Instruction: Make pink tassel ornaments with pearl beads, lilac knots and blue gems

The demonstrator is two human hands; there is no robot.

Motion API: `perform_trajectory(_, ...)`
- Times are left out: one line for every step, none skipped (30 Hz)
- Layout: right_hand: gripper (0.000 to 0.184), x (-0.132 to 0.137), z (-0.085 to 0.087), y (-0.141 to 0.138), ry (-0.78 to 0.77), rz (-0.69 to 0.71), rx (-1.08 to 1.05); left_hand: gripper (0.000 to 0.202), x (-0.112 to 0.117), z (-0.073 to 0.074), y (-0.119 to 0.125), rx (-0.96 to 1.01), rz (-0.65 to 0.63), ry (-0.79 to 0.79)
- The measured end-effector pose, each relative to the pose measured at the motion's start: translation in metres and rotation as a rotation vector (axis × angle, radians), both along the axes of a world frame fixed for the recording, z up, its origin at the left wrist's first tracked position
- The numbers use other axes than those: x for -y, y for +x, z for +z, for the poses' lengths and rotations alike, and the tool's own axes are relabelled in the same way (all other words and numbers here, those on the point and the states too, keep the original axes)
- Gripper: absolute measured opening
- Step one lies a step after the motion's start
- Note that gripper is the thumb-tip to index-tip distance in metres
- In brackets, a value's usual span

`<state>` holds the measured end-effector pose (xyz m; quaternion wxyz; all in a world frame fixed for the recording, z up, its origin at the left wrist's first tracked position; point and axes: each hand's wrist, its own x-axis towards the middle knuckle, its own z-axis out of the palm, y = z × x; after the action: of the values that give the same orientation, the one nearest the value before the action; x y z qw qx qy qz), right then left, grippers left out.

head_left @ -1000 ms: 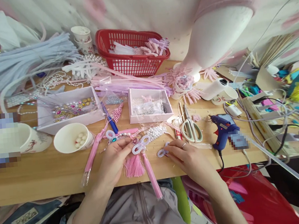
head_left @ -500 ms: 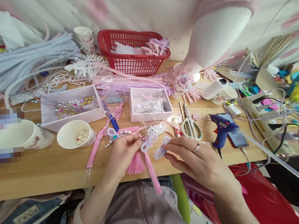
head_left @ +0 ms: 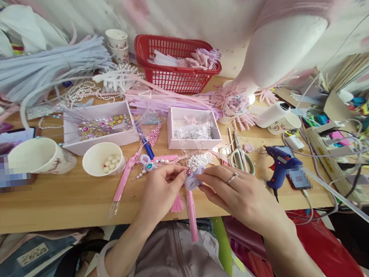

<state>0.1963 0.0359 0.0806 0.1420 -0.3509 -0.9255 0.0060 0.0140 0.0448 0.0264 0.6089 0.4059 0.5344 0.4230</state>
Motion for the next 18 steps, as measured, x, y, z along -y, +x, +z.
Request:
perform_trajectory(0.019, 0.0, -0.001, 0.0, 0.004, -0.001, -0.009, 0.012, 0.001, -0.001, 0.001, 0.004, 0.003, 0.002)
perform_trajectory(0.019, 0.0, -0.001, 0.001, 0.008, -0.004, -0.02, 0.013, 0.001, -0.001, 0.001, 0.017, 0.005, 0.002)
perform_trajectory(0.019, 0.0, -0.002, 0.001, 0.008, -0.007, -0.029, 0.013, 0.002, -0.002, 0.002, 0.036, 0.006, 0.001)
perform_trajectory(0.019, 0.0, -0.003, 0.001, 0.007, -0.011, -0.037, 0.013, 0.003, -0.003, 0.003, 0.057, 0.01, -0.001)
perform_trajectory(0.019, 0.0, -0.003, 0.002, 0.004, -0.016, -0.041, 0.013, 0.003, -0.003, 0.003, 0.077, 0.015, -0.006)
perform_trajectory(0.019, 0.0, -0.004, 0.003, -0.003, -0.021, -0.042, 0.012, 0.003, -0.003, 0.004, 0.092, 0.02, -0.01)
perform_trajectory(0.02, 0.001, -0.004, 0.004, -0.01, -0.025, -0.04, 0.012, 0.004, -0.003, 0.004, 0.1, 0.025, -0.012)
perform_trajectory(0.02, 0.001, -0.005, 0.005, -0.018, -0.027, -0.037, 0.011, 0.004, -0.002, 0.004, 0.104, 0.03, -0.014)
perform_trajectory(0.021, 0.002, -0.006, 0.006, -0.026, -0.029, -0.032, 0.011, 0.003, -0.001, 0.003, 0.105, 0.033, -0.019)
perform_trajectory(0.022, 0.002, -0.007, 0.007, -0.034, -0.028, -0.031, 0.011, 0.003, 0.0, 0.003, 0.106, 0.035, -0.026)
perform_trajectory(0.023, 0.003, -0.008, 0.008, -0.043, -0.028, -0.03, 0.01, 0.003, 0.001, 0.003, 0.108, 0.038, -0.035)
perform_trajectory(0.023, 0.003, -0.009, 0.009, -0.046, -0.026, -0.034, 0.01, 0.003, 0.002, 0.003, 0.113, 0.04, -0.045)
perform_trajectory(0.024, 0.003, -0.01, 0.01, -0.046, -0.026, -0.04, 0.01, 0.002, 0.003, 0.003, 0.121, 0.043, -0.058)
perform_trajectory(0.024, 0.004, -0.011, 0.011, -0.047, -0.028, -0.046, 0.01, 0.002, 0.004, 0.004, 0.133, 0.045, -0.07)
perform_trajectory(0.025, 0.004, -0.012, 0.011, -0.049, -0.033, -0.052, 0.009, 0.002, 0.004, 0.004, 0.147, 0.05, -0.08)
perform_trajectory(0.025, 0.004, -0.012, 0.011, -0.052, -0.038, -0.057, 0.009, 0.001, 0.003, 0.005, 0.162, 0.054, -0.089)
perform_trajectory(0.025, 0.004, -0.012, 0.011, -0.059, -0.042, -0.065, 0.009, 0.001, 0.003, 0.006, 0.179, 0.055, -0.098)
perform_trajectory(0.025, 0.004, -0.012, 0.011, -0.069, -0.04, -0.081, 0.009, 0.001, 0.002, 0.006, 0.198, 0.057, -0.108)
